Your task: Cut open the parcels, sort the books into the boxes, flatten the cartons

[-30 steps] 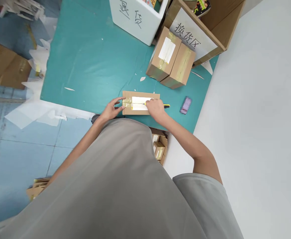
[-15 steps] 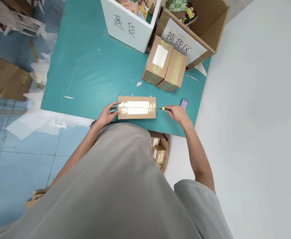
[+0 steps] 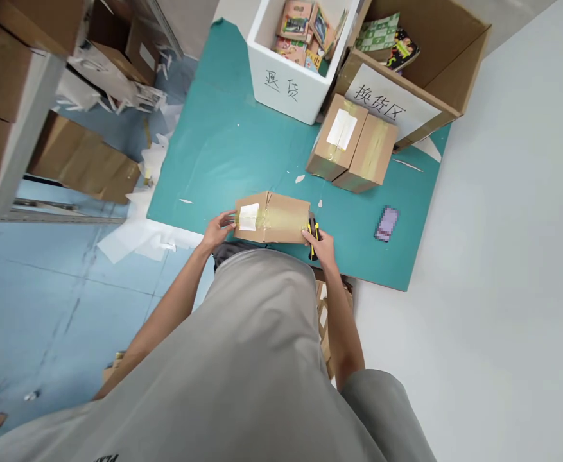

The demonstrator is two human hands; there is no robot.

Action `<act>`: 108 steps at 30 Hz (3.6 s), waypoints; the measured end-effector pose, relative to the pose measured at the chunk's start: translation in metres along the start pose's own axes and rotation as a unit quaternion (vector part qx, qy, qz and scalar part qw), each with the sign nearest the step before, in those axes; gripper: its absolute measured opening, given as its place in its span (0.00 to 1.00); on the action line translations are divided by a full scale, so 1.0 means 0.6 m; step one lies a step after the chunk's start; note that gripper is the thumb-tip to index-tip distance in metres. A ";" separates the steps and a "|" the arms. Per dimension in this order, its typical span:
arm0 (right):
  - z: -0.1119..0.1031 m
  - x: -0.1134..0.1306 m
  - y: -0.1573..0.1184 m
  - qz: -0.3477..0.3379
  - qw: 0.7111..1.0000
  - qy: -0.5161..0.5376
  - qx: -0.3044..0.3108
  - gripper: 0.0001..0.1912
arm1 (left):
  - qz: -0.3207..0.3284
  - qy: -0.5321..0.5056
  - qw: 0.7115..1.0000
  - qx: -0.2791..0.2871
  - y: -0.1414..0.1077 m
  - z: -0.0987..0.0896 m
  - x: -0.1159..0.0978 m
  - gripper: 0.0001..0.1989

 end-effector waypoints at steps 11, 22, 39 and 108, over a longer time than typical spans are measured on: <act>-0.053 0.083 0.015 -0.117 0.971 -0.206 -0.044 0.23 | 0.040 0.039 0.996 0.064 0.017 0.124 -0.080 0.25; -0.005 0.180 -0.084 -0.135 0.923 -0.361 0.001 0.27 | 0.135 -0.014 0.988 0.078 0.033 0.100 -0.245 0.20; 0.126 0.253 -0.122 -0.076 0.842 -0.508 0.162 0.29 | 0.122 -0.026 0.991 0.039 0.036 0.105 -0.228 0.18; 0.011 0.155 -0.100 0.052 0.873 -0.483 -0.039 0.28 | 0.202 0.032 0.978 -0.049 -0.017 0.163 -0.199 0.32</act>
Point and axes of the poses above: each hand's wrist, its own y-axis towards the middle knuckle, its own z-axis out of the palm, x = y × z, the point moved 1 cm from there along y, towards the middle knuckle
